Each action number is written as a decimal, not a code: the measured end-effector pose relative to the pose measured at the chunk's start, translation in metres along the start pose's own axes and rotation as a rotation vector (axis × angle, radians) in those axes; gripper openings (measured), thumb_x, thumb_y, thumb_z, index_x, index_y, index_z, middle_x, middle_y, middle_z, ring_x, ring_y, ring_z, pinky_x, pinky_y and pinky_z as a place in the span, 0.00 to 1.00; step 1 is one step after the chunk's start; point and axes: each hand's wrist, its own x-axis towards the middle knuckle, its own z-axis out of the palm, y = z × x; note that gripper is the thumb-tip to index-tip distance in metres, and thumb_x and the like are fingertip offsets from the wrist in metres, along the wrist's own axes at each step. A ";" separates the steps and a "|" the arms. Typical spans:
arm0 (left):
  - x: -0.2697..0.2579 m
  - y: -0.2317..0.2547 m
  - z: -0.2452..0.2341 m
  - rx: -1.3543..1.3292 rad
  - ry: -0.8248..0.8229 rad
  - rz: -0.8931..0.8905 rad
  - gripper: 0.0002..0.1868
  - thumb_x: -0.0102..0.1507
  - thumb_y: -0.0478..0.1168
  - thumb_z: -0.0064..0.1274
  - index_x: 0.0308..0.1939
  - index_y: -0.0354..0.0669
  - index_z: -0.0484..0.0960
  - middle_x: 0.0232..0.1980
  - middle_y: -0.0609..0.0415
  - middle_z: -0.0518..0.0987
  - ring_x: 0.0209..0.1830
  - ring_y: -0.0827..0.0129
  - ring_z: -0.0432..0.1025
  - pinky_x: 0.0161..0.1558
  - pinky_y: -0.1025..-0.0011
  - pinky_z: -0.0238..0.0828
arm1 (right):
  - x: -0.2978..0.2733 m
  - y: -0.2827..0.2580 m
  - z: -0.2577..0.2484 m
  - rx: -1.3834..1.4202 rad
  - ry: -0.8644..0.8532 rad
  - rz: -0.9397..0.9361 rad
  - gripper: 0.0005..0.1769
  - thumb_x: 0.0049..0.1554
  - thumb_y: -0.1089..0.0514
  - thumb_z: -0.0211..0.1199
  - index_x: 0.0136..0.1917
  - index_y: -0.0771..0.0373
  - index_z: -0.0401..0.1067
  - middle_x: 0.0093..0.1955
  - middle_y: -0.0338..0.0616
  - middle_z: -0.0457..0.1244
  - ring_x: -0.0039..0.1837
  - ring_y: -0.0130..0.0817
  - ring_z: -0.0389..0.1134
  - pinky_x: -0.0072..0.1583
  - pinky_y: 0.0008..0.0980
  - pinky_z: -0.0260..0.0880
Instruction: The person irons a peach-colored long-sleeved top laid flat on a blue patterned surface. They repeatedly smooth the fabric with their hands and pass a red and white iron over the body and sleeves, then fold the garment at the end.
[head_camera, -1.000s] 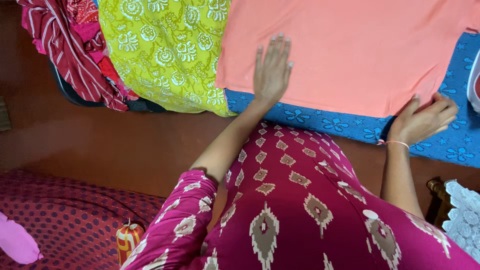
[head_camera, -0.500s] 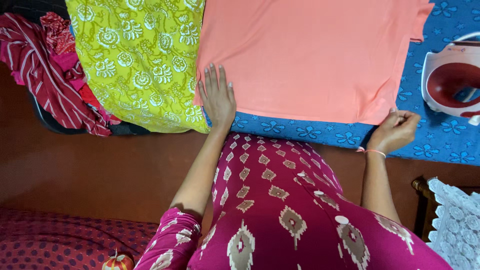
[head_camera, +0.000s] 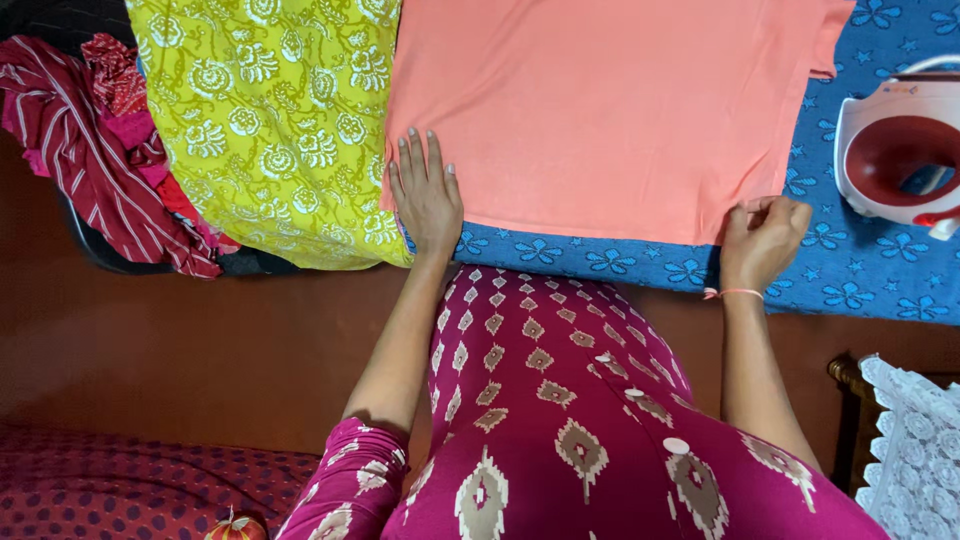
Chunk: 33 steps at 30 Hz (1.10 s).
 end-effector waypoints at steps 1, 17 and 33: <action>-0.001 0.001 0.000 -0.010 0.009 0.005 0.29 0.73 0.46 0.44 0.78 0.41 0.63 0.81 0.43 0.58 0.82 0.50 0.51 0.79 0.48 0.43 | -0.001 0.004 0.001 0.036 0.011 0.048 0.09 0.57 0.65 0.69 0.45 0.67 0.68 0.50 0.51 0.60 0.48 0.47 0.65 0.50 0.42 0.67; -0.002 -0.001 0.002 -0.051 0.046 0.001 0.29 0.72 0.44 0.45 0.76 0.40 0.65 0.80 0.43 0.60 0.81 0.49 0.52 0.78 0.48 0.45 | -0.040 0.050 -0.014 -0.084 0.139 0.230 0.17 0.49 0.67 0.64 0.51 0.66 0.63 0.56 0.54 0.57 0.62 0.52 0.60 0.64 0.51 0.60; -0.001 0.003 -0.003 -0.087 0.053 -0.016 0.28 0.70 0.43 0.47 0.74 0.38 0.67 0.78 0.41 0.62 0.81 0.48 0.53 0.78 0.49 0.45 | 0.117 0.182 -0.064 1.102 -0.192 0.471 0.08 0.67 0.63 0.65 0.58 0.67 0.71 0.53 0.43 0.64 0.54 0.29 0.67 0.62 0.30 0.73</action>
